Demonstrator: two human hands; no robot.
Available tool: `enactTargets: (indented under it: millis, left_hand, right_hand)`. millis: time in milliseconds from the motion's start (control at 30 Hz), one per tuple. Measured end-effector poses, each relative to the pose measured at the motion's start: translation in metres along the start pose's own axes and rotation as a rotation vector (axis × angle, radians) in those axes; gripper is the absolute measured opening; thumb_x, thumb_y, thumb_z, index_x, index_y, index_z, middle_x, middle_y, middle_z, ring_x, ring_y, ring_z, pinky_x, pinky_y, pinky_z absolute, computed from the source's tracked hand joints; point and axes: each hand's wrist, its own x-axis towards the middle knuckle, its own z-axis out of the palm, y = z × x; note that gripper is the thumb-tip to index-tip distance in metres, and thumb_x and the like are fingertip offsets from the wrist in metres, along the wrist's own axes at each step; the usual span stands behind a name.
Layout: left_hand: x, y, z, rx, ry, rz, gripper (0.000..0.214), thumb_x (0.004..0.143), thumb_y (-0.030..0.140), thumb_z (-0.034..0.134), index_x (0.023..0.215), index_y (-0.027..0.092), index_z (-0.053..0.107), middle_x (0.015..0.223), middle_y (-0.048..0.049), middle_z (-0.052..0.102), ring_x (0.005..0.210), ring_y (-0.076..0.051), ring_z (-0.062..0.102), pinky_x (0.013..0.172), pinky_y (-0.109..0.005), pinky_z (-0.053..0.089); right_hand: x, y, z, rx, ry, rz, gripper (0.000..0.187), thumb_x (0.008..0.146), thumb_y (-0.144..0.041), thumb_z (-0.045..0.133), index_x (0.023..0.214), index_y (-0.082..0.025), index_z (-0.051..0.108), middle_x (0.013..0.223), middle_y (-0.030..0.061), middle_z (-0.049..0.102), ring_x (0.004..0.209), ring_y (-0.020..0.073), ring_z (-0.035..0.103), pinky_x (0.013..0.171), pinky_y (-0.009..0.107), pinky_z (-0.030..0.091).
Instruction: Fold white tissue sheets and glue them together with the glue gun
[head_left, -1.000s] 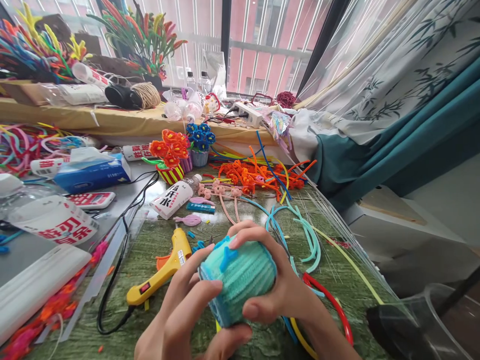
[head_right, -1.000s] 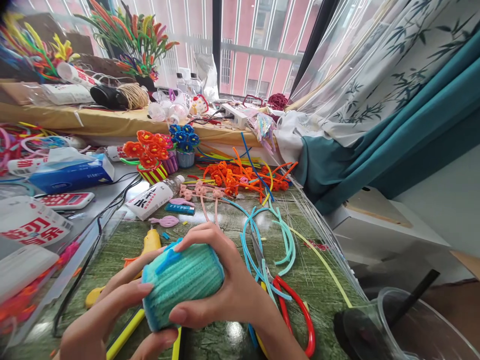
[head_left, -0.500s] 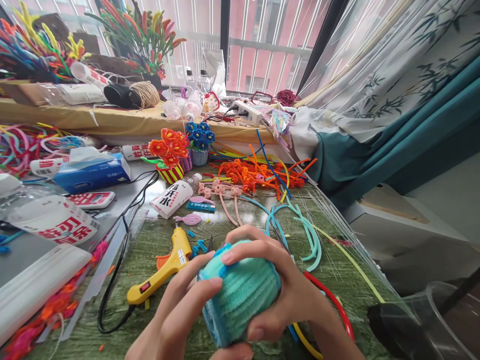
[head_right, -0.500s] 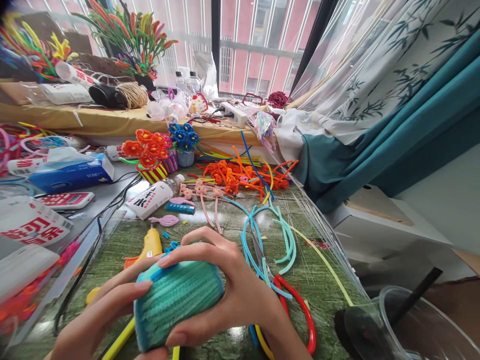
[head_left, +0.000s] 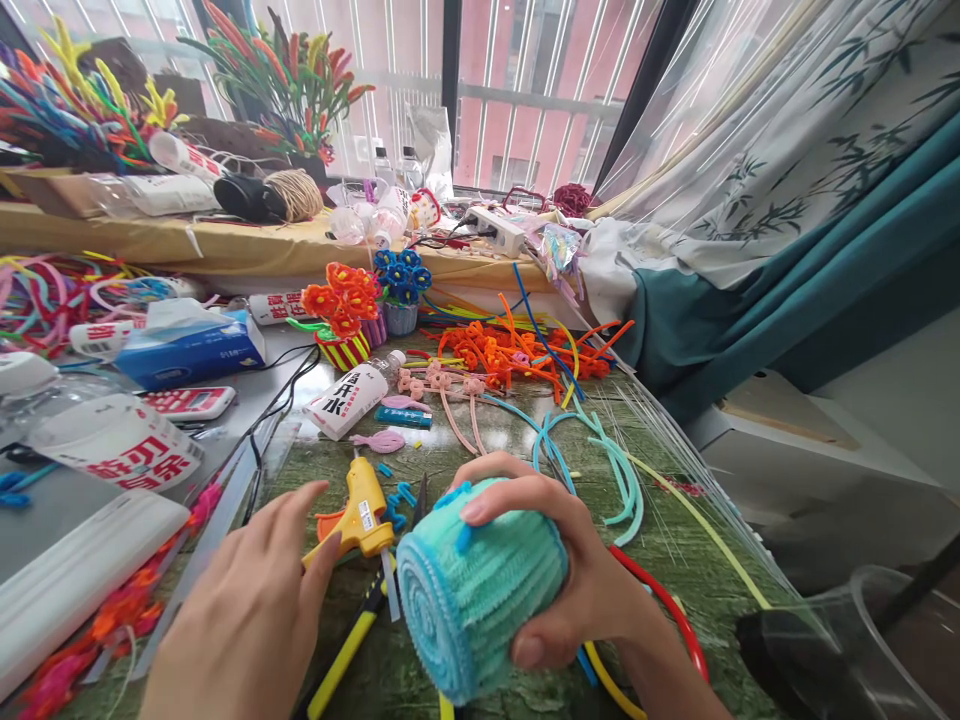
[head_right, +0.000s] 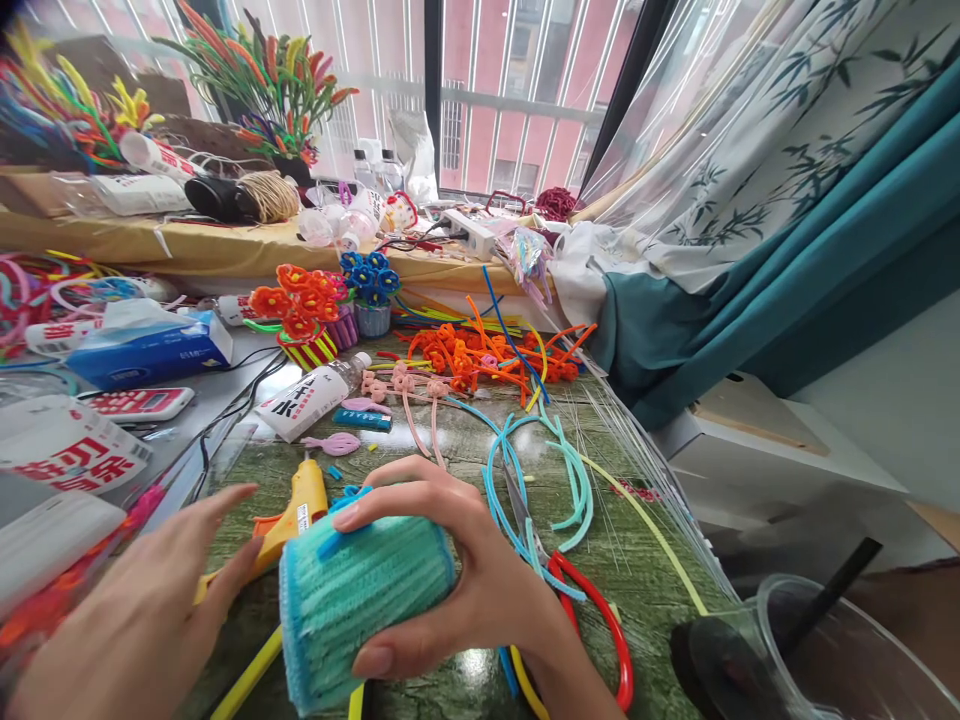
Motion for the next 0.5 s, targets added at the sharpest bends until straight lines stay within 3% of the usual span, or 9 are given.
enactTargets:
  millis: [133, 233, 367, 433, 500]
  left_hand:
    - [0.013, 0.001, 0.002, 0.293, -0.376, 0.008, 0.049, 0.093, 0.026, 0.03, 0.125, 0.016, 0.065, 0.124, -0.015, 0.068, 0.111, -0.036, 0.065, 0.092, -0.053, 0.051]
    - [0.015, 0.01, 0.001, 0.36, -0.478, -0.015, 0.051, 0.091, 0.019, 0.034, 0.135, 0.014, 0.058, 0.125, -0.016, 0.067, 0.111, -0.033, 0.065, 0.09, -0.047, 0.052]
    - [0.012, 0.011, 0.005, 0.295, -0.481, -0.025, 0.05, 0.09, 0.015, 0.031, 0.131, 0.007, 0.058, 0.106, -0.0163, 0.069, 0.1, -0.03, 0.067, 0.087, -0.042, 0.052]
    - [0.008, 0.004, 0.008, 0.203, -0.38, -0.018, 0.045, 0.09, 0.018, 0.031, 0.125, 0.012, 0.061, 0.103, -0.0138, 0.069, 0.094, -0.029, 0.069, 0.078, -0.039, 0.053]
    - [0.002, -0.008, 0.011, 0.093, -0.196, -0.028, 0.04, 0.093, 0.027, 0.035, 0.121, 0.018, 0.061, 0.098, -0.0099, 0.07, 0.081, -0.026, 0.07, 0.064, -0.034, 0.051]
  right_hand:
    - [0.003, -0.003, 0.001, -0.072, 0.008, -0.021, 0.059, 0.069, -0.053, 0.085, 0.123, -0.037, 0.066, 0.119, 0.0034, 0.063, 0.109, 0.0247, 0.06, 0.095, 0.039, 0.047]
    - [0.004, -0.004, 0.002, -0.167, 0.024, -0.044, 0.061, 0.069, -0.05, 0.086, 0.124, -0.038, 0.065, 0.119, 0.003, 0.062, 0.109, 0.024, 0.06, 0.097, 0.038, 0.045]
    - [0.003, -0.001, 0.002, -0.262, 0.043, -0.054, 0.062, 0.07, -0.047, 0.086, 0.127, -0.038, 0.062, 0.127, 0.0037, 0.056, 0.116, 0.0253, 0.058, 0.1, 0.038, 0.044]
    - [0.001, 0.0, 0.002, -0.299, 0.064, -0.062, 0.061, 0.071, -0.045, 0.085, 0.127, -0.038, 0.06, 0.129, 0.0043, 0.054, 0.119, 0.0266, 0.056, 0.1, 0.039, 0.044]
    - [-0.001, 0.002, 0.003, -0.32, 0.101, -0.071, 0.061, 0.072, -0.043, 0.085, 0.127, -0.038, 0.057, 0.13, 0.0048, 0.051, 0.121, 0.0273, 0.054, 0.1, 0.04, 0.045]
